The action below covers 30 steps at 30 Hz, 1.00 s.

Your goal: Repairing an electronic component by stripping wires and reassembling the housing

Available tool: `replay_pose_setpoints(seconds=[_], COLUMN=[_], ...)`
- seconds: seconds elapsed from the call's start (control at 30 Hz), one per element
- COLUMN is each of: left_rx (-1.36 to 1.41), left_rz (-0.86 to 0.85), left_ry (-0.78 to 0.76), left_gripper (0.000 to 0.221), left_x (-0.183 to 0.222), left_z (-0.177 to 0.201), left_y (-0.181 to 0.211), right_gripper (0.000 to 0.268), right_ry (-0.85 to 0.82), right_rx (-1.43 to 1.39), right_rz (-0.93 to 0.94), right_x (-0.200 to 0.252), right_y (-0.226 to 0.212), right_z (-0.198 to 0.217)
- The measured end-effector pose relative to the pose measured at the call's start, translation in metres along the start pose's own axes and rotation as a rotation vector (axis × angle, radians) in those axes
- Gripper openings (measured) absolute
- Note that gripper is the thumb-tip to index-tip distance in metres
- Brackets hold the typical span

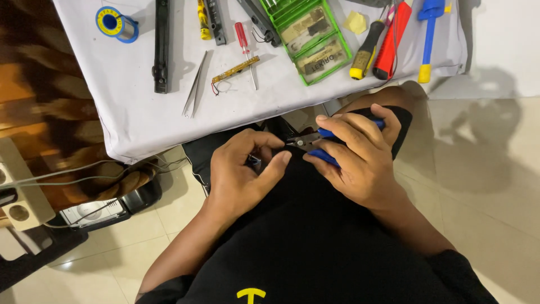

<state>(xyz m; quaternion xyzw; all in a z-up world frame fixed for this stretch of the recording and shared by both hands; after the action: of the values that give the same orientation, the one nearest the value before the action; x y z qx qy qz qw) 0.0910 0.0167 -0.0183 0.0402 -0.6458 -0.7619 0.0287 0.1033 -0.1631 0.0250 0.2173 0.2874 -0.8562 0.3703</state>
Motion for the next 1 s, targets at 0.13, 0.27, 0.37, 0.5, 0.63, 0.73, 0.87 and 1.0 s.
replay_pose_setpoints(seconds=[0.13,0.27,0.37,0.5,0.63,0.73,0.87,1.0], left_rx=[-0.037,-0.042,-0.018,-0.032,-0.034,0.152,0.158,0.170], left_rz=[0.075,0.118,0.155,0.206,0.240,0.239,0.254,0.383], left_ry=[0.014,0.020,0.021,-0.051,-0.009,0.069,0.179,0.139], left_gripper=[0.020,0.014,0.010,0.008,0.006,0.007,0.008,0.012], left_x=[-0.001,-0.002,-0.002,-0.002,0.002,0.005,0.000,0.003], left_z=[-0.003,-0.006,-0.009,-0.017,-0.020,-0.017,0.003,0.003], left_y=[-0.006,-0.013,-0.018,-0.015,-0.026,-0.040,-0.042,-0.046], right_gripper=[0.024,0.024,0.022,0.031,0.034,0.029,0.025,0.027], right_ry=[0.017,0.015,0.017,-0.066,-0.060,-0.093,-0.100,-0.090], right_rx=[0.028,0.050,0.052,0.158,0.173,0.187,0.192,0.154], right_rz=[0.014,0.030,0.026,0.058,0.057,0.048,0.017,0.003], right_x=[0.001,0.002,0.001,-0.008,-0.007,-0.006,-0.001,0.004], right_y=[0.000,-0.002,-0.002,-0.008,-0.008,-0.007,0.000,0.005], right_z=[-0.002,-0.002,-0.002,0.003,0.004,0.002,0.002,0.000])
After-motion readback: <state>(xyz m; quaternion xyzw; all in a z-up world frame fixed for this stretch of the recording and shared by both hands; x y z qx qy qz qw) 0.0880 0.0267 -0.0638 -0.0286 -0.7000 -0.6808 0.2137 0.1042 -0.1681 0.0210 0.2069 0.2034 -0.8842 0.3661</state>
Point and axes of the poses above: each hand's wrist, its own x-axis away from the middle knuckle, its own z-axis out of the back of the hand, y = z × x, the point moved 9 cm from there along -x, towards the middle knuckle, and after that the axes turned 4 degrees about x, right-handed, at the moved point
